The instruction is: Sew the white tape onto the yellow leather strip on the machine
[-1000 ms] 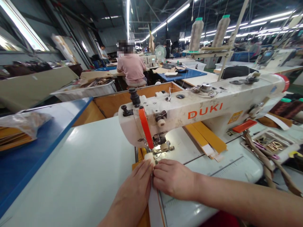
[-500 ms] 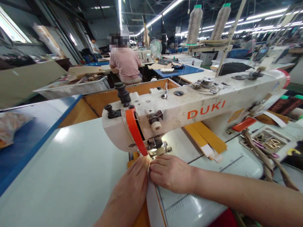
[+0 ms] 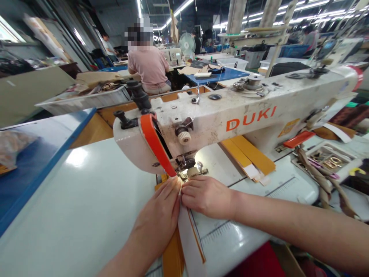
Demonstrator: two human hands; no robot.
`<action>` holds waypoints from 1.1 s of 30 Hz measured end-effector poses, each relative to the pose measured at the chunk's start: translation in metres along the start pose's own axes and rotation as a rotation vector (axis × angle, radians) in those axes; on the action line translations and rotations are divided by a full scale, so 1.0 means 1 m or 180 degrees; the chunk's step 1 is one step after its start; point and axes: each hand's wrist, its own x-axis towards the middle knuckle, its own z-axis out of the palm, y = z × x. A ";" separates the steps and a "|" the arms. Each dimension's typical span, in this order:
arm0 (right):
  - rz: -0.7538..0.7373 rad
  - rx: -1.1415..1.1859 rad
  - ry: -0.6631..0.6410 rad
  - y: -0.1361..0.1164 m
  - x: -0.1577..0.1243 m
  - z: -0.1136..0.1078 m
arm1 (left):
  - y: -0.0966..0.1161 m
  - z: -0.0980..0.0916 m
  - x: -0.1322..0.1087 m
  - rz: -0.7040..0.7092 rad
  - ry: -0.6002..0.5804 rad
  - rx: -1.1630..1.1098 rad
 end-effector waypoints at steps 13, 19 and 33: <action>0.0652 0.0260 -0.0428 -0.039 -0.038 -0.025 | 0.028 -0.016 -0.041 0.0124 -0.0134 -0.0211; 0.0972 0.0894 0.0021 -0.074 -0.068 -0.033 | 0.050 -0.046 -0.062 0.0912 -0.0186 -0.0571; 0.0662 0.1183 -0.0046 -0.080 -0.075 -0.038 | 0.054 -0.055 -0.060 0.1312 -0.0170 -0.0297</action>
